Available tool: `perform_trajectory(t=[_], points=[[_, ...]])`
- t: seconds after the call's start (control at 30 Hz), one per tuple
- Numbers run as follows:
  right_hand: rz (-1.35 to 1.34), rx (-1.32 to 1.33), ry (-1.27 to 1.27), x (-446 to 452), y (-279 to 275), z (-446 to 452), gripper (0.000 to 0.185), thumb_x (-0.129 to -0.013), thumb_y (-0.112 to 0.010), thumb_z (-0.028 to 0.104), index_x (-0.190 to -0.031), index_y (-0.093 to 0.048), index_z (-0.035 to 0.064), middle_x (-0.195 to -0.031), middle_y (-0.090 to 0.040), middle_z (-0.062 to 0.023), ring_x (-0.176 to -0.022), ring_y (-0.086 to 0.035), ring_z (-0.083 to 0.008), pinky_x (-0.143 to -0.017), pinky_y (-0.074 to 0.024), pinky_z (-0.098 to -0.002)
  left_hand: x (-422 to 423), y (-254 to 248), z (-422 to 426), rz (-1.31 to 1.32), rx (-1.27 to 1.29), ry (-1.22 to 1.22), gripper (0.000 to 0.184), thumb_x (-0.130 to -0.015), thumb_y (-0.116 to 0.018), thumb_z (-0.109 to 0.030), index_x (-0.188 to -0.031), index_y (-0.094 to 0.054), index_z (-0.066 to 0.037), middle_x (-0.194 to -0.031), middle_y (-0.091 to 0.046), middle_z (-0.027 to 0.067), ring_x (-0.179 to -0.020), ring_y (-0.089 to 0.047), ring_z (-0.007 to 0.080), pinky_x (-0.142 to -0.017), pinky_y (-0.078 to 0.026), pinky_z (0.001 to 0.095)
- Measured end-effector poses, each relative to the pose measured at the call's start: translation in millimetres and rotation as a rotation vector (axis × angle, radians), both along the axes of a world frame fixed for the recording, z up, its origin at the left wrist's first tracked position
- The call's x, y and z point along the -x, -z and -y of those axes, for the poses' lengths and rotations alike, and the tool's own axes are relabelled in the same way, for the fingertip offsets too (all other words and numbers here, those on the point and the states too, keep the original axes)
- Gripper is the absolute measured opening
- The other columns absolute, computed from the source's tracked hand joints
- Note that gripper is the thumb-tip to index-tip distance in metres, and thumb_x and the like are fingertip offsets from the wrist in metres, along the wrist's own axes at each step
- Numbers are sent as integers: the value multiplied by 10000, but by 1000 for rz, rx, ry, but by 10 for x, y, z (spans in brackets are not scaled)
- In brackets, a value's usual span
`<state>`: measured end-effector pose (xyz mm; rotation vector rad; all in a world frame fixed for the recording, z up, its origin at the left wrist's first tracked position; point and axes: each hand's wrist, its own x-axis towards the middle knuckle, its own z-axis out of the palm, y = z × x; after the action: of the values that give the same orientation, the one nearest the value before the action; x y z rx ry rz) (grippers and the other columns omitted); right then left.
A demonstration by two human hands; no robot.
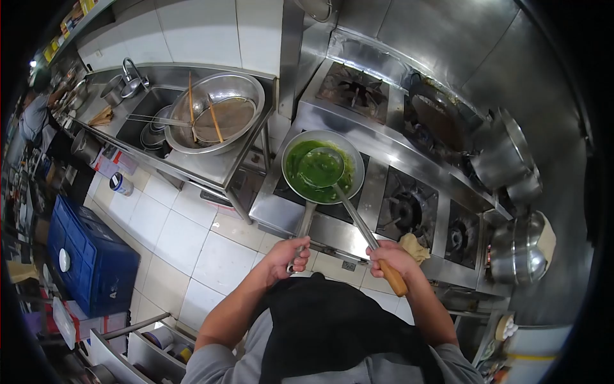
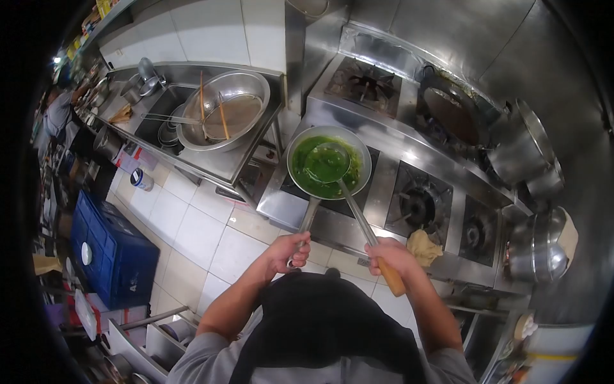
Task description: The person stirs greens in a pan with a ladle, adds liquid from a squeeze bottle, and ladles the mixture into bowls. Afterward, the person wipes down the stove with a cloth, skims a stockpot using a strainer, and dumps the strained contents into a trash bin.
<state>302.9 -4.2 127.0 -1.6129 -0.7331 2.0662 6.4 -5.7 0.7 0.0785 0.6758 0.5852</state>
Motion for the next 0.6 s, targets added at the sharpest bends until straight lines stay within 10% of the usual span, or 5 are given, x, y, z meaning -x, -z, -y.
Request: perform_trajectory(t=[0.43,0.6], points=[[838,-445,-422,-154,73,818,222,-749,-634,94,-889,-485,8,-659,-520,-91,-562,-597,-197,-516,-477,-363,-29,-30,-10,-47,30,5,228,-1016,-518,-298,-913,-484,-98,-659,-428,10,-480,-380,103,-388,-304,244],[950,-531,-565,-234,610,916,276,-803,-579,160,-1018,-496,8,-769,-640,-258,-752,-626,-463,-717,-484,-534,-29,-13,-19,-41,20,17,229,-1019,-514,-303,-914,-479,-103,-651,-425,9,-476,-381,104,-389,-308,248]])
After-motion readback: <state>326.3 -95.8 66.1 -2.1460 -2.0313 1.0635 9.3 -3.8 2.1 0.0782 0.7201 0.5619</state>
